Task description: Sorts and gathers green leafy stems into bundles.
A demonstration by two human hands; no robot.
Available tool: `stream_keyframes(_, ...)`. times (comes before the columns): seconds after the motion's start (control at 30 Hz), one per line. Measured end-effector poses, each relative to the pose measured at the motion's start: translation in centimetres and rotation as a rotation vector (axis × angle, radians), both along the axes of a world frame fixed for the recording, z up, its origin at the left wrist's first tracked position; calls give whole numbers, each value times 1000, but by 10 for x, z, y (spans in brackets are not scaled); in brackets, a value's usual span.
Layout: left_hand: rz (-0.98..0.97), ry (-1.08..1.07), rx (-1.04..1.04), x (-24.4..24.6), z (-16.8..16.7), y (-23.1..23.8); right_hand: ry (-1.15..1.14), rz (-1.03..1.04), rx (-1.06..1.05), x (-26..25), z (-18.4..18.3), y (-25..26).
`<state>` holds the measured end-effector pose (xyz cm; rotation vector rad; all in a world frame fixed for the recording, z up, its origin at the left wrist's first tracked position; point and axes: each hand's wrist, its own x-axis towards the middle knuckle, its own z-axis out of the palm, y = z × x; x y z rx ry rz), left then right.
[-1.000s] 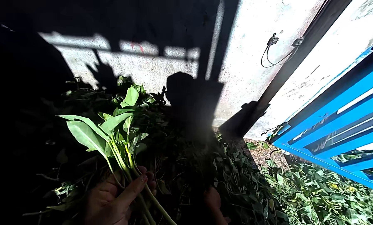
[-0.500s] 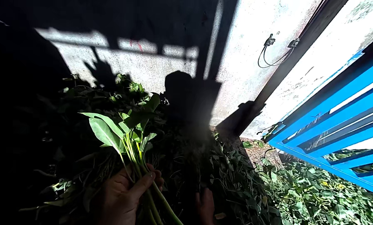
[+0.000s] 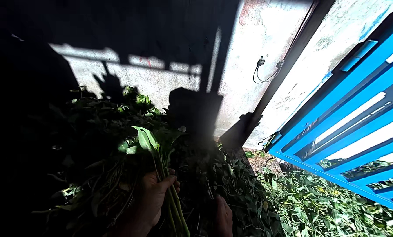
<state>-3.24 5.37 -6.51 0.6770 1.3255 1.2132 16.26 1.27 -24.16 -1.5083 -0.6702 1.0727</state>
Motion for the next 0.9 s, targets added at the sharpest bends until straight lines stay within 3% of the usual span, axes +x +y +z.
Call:
stream_keyframes(0.17,-14,41,-27,9,-9,2,204,110,-103,4,26,-9)
stream_keyframes(0.3,1,68,-34,7,-22,5,338,100,46,-10,47,-28)
stream_keyframes(0.4,7,62,-58,5,-24,7,311,152,186,-19,61,-40)
stream_keyframes(0.57,-33,-37,-26,3,-14,2,-111,231,485,-29,72,-44)
stream_keyframes(0.73,-70,-68,42,-3,-3,-1,-700,49,627,-43,70,-46)
stream_keyframes(0.9,-170,26,117,3,-13,-10,-938,39,700,-50,64,-49)
